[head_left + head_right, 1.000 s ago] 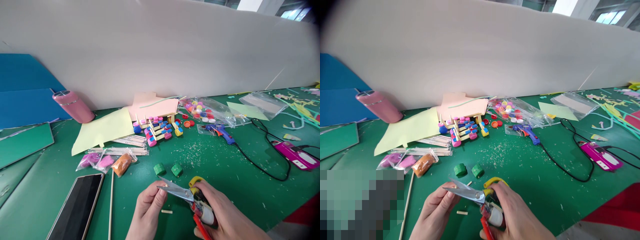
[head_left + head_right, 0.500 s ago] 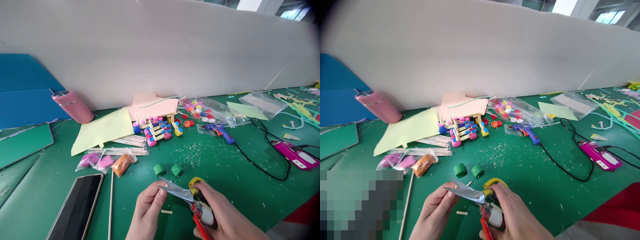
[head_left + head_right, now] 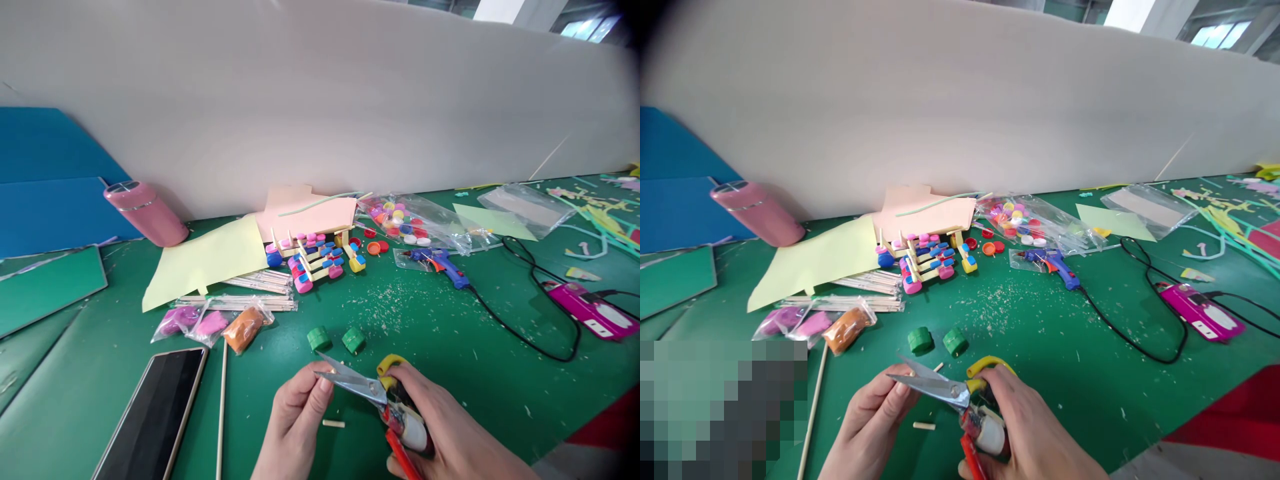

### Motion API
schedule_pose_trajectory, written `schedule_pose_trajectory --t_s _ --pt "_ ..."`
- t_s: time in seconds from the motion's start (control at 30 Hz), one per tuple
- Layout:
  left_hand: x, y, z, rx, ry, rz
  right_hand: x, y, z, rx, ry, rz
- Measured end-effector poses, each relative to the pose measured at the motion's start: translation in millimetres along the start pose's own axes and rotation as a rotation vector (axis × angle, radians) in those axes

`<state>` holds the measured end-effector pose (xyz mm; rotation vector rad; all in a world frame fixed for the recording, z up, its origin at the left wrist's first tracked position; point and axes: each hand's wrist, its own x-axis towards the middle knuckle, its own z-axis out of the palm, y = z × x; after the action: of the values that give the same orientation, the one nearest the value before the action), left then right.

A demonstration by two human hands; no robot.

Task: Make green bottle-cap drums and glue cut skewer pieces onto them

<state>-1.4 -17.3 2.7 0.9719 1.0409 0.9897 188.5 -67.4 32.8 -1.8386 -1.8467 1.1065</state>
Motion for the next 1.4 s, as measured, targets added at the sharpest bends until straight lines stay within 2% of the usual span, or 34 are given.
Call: schedule_pose_trajectory --t_s 0.33,0.43,0.53,0.6,0.77,0.97,1.4 --pt "-2 6 -5 0.281 -0.052 0.17 1 -3 0 -0.046 -0.018 0.032" --pt "-3 8 -3 0.312 -0.051 0.206 -1 -4 4 -0.033 -0.005 0.035" --pt "-7 9 5 0.325 -0.107 0.21 0 -3 7 -0.04 -0.018 0.03" --pt "-9 9 10 0.259 -0.077 0.226 2 -1 7 -0.077 -0.012 0.019" --pt "-6 7 6 0.237 -0.045 0.148 4 2 2 -0.138 0.052 -0.029" --pt "-3 3 1 0.074 -0.024 0.098 0 2 4 -0.14 0.028 0.011" --pt "-3 3 0 0.19 -0.036 0.145 0 -2 2 -0.127 0.003 0.035"
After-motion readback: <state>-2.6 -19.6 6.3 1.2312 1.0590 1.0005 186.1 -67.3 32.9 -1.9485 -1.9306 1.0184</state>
